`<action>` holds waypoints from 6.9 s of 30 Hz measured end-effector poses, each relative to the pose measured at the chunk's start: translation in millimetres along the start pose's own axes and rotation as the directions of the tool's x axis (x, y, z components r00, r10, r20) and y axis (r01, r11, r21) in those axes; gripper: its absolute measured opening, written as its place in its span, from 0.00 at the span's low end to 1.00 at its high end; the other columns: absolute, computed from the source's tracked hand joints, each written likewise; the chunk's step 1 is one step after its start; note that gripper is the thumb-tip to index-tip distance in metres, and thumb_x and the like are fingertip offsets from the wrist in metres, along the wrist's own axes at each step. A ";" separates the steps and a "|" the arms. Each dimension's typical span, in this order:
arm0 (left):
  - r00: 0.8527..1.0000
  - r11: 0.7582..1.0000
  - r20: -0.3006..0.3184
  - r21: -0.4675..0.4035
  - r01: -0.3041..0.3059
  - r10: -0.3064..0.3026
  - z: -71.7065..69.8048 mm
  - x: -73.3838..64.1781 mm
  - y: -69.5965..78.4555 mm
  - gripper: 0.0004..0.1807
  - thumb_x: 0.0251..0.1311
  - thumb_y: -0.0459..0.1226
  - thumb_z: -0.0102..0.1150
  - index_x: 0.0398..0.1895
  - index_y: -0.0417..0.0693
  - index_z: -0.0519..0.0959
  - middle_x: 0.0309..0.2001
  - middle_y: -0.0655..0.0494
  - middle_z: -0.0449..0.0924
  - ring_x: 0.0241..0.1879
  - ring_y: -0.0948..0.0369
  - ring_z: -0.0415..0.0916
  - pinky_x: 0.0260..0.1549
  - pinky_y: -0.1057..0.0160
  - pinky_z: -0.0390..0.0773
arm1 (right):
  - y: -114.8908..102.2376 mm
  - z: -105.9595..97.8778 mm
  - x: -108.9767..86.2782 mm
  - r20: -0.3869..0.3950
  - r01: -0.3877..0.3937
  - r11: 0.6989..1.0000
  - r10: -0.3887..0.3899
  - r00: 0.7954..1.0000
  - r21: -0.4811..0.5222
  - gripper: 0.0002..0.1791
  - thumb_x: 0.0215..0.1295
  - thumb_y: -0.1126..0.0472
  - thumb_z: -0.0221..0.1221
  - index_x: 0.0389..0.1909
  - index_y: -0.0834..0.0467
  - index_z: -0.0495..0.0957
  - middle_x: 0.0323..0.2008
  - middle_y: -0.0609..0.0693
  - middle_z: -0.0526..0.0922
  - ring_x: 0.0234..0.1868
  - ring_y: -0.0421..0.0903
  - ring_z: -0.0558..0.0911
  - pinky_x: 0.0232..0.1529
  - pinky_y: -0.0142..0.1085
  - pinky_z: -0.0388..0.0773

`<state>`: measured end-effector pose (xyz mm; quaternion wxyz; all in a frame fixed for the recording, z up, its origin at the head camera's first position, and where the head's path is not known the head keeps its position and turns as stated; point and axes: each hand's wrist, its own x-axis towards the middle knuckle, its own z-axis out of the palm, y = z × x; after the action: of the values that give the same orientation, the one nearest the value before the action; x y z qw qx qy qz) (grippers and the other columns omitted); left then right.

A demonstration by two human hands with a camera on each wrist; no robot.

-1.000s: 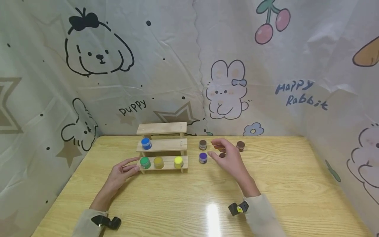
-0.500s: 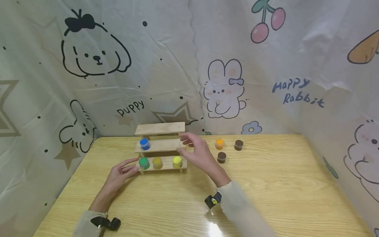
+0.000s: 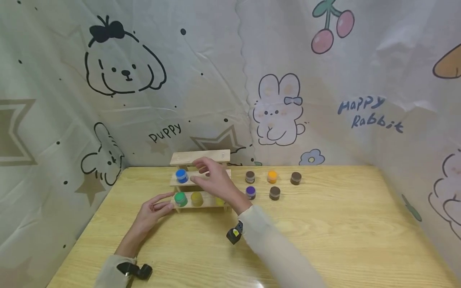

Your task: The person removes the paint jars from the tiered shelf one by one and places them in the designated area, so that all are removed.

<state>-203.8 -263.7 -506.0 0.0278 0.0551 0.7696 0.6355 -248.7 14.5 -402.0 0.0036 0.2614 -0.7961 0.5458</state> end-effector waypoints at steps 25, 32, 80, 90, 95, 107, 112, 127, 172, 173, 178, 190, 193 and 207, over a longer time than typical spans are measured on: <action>1.000 0.999 0.022 -0.031 -0.005 0.006 -1.0 2.3 -2.6 0.25 0.69 0.32 0.64 0.68 0.37 0.75 0.56 0.34 0.82 0.47 0.64 0.85 0.47 0.65 0.83 | 0.7 48.2 39.9 0.104 -0.058 0.958 0.090 0.990 -0.281 0.20 0.73 0.63 0.63 0.63 0.60 0.77 0.54 0.53 0.83 0.51 0.46 0.81 0.54 0.38 0.79; 1.000 0.999 0.020 -0.035 -0.016 0.016 -1.3 2.5 -1.6 0.25 0.70 0.33 0.64 0.68 0.36 0.75 0.55 0.34 0.82 0.47 0.64 0.85 0.47 0.64 0.84 | 3.8 43.3 40.8 0.095 -0.058 0.964 0.085 0.992 -0.260 0.17 0.74 0.61 0.62 0.60 0.60 0.79 0.53 0.52 0.84 0.51 0.45 0.82 0.55 0.38 0.80; 0.999 0.999 0.026 -0.029 -0.029 0.030 -3.9 3.7 -3.4 0.26 0.69 0.32 0.64 0.68 0.35 0.74 0.55 0.32 0.82 0.46 0.65 0.85 0.45 0.67 0.83 | 6.7 -83.0 -76.6 -0.120 -0.039 0.990 0.023 0.993 -0.135 0.17 0.64 0.59 0.72 0.52 0.56 0.82 0.46 0.48 0.86 0.48 0.47 0.86 0.50 0.45 0.84; 1.000 1.000 0.027 -0.010 -0.005 0.005 -3.2 1.5 -2.3 0.26 0.70 0.32 0.64 0.69 0.36 0.74 0.55 0.33 0.82 0.48 0.65 0.85 0.47 0.67 0.83 | 20.1 -113.9 -103.5 -0.158 -0.141 0.982 0.120 0.980 -0.125 0.20 0.65 0.58 0.71 0.55 0.59 0.81 0.50 0.53 0.85 0.50 0.52 0.84 0.52 0.46 0.83; 1.000 1.000 0.019 -0.008 -0.018 0.018 -2.8 2.4 -2.1 0.25 0.69 0.32 0.64 0.68 0.36 0.75 0.54 0.33 0.82 0.47 0.66 0.85 0.46 0.68 0.82 | 25.9 -129.8 -117.0 -0.189 -0.184 0.977 0.162 0.968 -0.104 0.20 0.66 0.56 0.70 0.55 0.59 0.80 0.50 0.54 0.84 0.50 0.54 0.84 0.52 0.36 0.83; 1.000 1.000 0.019 -0.008 -0.017 0.018 -3.1 3.2 -1.9 0.25 0.70 0.32 0.64 0.68 0.36 0.74 0.55 0.33 0.82 0.47 0.66 0.85 0.46 0.68 0.82 | 61.3 -162.7 -142.8 -0.341 -0.240 0.965 0.190 0.921 -0.109 0.23 0.68 0.57 0.69 0.58 0.65 0.78 0.52 0.60 0.82 0.47 0.37 0.82 0.47 0.21 0.78; 1.000 1.000 0.017 -0.004 -0.008 0.009 0.2 3.5 -3.3 0.25 0.69 0.33 0.65 0.68 0.38 0.75 0.55 0.34 0.83 0.47 0.66 0.85 0.46 0.67 0.83 | 74.7 -173.6 -152.5 -0.382 -0.292 0.948 0.225 0.896 -0.129 0.25 0.69 0.57 0.68 0.60 0.66 0.77 0.56 0.63 0.80 0.48 0.34 0.80 0.45 0.19 0.77; 1.000 1.000 0.021 -0.025 -0.012 0.012 -2.2 2.3 -0.8 0.26 0.69 0.32 0.64 0.68 0.35 0.74 0.55 0.32 0.82 0.46 0.65 0.85 0.45 0.67 0.83 | 106.4 -183.1 -166.5 -0.385 -0.463 0.876 0.383 0.840 -0.138 0.31 0.70 0.45 0.66 0.62 0.64 0.76 0.60 0.65 0.78 0.59 0.63 0.80 0.44 0.20 0.74; 1.000 1.000 0.012 0.004 0.016 -0.016 -1.5 3.8 0.9 0.25 0.69 0.33 0.65 0.68 0.37 0.75 0.55 0.34 0.83 0.47 0.67 0.85 0.46 0.69 0.82 | 68.8 -177.7 -158.0 -0.571 -0.306 0.909 0.097 0.815 -0.282 0.21 0.69 0.54 0.68 0.57 0.62 0.80 0.53 0.56 0.83 0.53 0.49 0.81 0.49 0.20 0.76; 1.000 1.000 0.011 0.005 0.014 -0.015 -1.6 3.7 1.0 0.25 0.69 0.33 0.65 0.68 0.37 0.75 0.55 0.34 0.83 0.47 0.67 0.85 0.46 0.69 0.82 | 66.5 -176.6 -156.9 -0.564 -0.298 0.912 0.095 0.821 -0.281 0.21 0.69 0.54 0.68 0.57 0.62 0.80 0.53 0.56 0.83 0.53 0.49 0.81 0.49 0.20 0.76; 1.000 1.000 0.008 0.005 0.005 -0.005 -1.7 2.7 0.6 0.25 0.69 0.33 0.65 0.68 0.37 0.75 0.55 0.34 0.82 0.47 0.67 0.85 0.46 0.69 0.82 | 58.1 -166.3 -150.6 -0.525 -0.243 0.926 0.058 0.849 -0.289 0.20 0.69 0.57 0.68 0.57 0.62 0.79 0.52 0.55 0.83 0.53 0.53 0.81 0.50 0.19 0.75; 1.000 1.000 0.014 0.010 0.014 -0.014 0.4 3.7 -0.5 0.25 0.69 0.34 0.65 0.68 0.38 0.75 0.56 0.35 0.82 0.48 0.67 0.84 0.47 0.68 0.82 | 37.5 -134.6 -137.9 -0.412 -0.119 0.946 -0.018 0.911 -0.302 0.20 0.64 0.64 0.72 0.55 0.61 0.80 0.51 0.55 0.85 0.51 0.53 0.83 0.49 0.21 0.76; 1.000 1.000 0.009 0.014 0.010 -0.011 -0.1 3.0 0.4 0.26 0.69 0.34 0.65 0.68 0.38 0.75 0.56 0.35 0.82 0.48 0.67 0.85 0.47 0.67 0.82 | 25.6 -127.4 -132.9 -0.378 -0.081 0.961 -0.027 0.925 -0.265 0.21 0.63 0.64 0.72 0.56 0.60 0.80 0.52 0.51 0.85 0.51 0.49 0.83 0.51 0.25 0.78; 1.000 1.000 0.014 0.007 -0.003 0.002 -1.5 2.0 -1.1 0.26 0.69 0.34 0.65 0.69 0.38 0.75 0.55 0.34 0.83 0.47 0.65 0.85 0.46 0.66 0.83 | -10.3 -89.5 -90.9 -0.248 -0.009 0.996 -0.015 0.969 -0.093 0.21 0.65 0.60 0.71 0.57 0.56 0.81 0.52 0.50 0.84 0.53 0.47 0.82 0.55 0.46 0.81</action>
<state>-206.1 -265.1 -506.8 0.0322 0.0606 0.7715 0.6325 -190.9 127.1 -383.3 0.1162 0.1917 -0.8136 0.5365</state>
